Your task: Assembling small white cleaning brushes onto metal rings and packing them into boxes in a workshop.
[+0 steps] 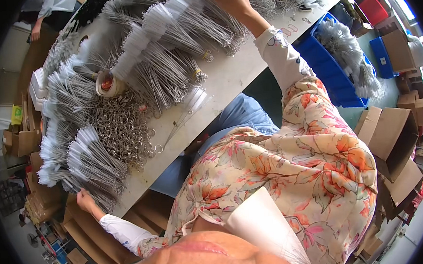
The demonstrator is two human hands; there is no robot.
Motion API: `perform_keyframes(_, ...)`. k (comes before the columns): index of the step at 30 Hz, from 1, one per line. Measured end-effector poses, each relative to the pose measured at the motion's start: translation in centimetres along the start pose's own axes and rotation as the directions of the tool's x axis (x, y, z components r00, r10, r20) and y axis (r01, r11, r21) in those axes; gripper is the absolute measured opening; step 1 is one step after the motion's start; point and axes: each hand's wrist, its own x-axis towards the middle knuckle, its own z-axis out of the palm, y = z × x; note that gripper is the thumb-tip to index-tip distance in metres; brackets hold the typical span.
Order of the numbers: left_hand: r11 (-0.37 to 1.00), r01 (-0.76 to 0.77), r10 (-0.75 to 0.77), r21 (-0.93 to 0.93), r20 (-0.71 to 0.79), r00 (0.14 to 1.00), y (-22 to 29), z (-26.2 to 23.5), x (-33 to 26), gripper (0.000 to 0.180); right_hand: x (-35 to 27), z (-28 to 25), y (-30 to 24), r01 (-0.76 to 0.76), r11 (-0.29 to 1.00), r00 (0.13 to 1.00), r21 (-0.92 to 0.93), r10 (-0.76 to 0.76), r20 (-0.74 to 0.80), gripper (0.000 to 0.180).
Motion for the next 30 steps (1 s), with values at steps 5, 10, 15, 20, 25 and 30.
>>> perform_keyframes(5, 0.980, -0.027, -0.009, 0.198, 0.180, 0.984, -6.7, 0.1, 2.4, 0.025, -0.1, 0.1, 0.9, -0.058, 0.842, 0.962, -0.536, 0.190, 0.194, 0.025)
perform_keyframes(10, 0.971, 0.198, -0.235, 0.135, 0.376, 0.897, -0.7, -1.4, 1.6, 0.023, -1.5, 0.1, 4.2, -0.130, 0.875, 0.954, -0.466, 0.239, 0.182, 0.021)
perform_keyframes(15, 0.954, 0.206, -0.271, 0.218, 0.330, 0.904, 2.3, -3.1, 1.6, 0.023, -0.6, -1.0, 4.2, -0.101, 0.939, 0.978, -0.328, 0.154, 0.139, 0.020)
perform_keyframes(20, 0.999, 0.003, -0.008, -0.053, -0.083, 0.997, -2.3, -4.4, 3.1, 0.024, 4.3, -2.8, 5.5, 0.050, 0.994, 0.979, 0.097, -0.030, -0.202, 0.017)
perform_keyframes(25, 0.990, -0.109, 0.065, -0.092, -0.385, 0.920, 4.3, -6.7, -0.5, 0.027, 7.3, -6.7, 12.1, -0.300, 0.926, 0.933, 0.227, 0.335, -0.133, 0.019)
perform_keyframes(30, 0.925, 0.006, -0.061, -0.381, -0.132, 0.989, 9.5, -6.4, -5.5, 0.027, 6.7, -4.5, 20.8, 0.075, 0.848, 0.970, -0.524, 0.060, 0.236, 0.019)
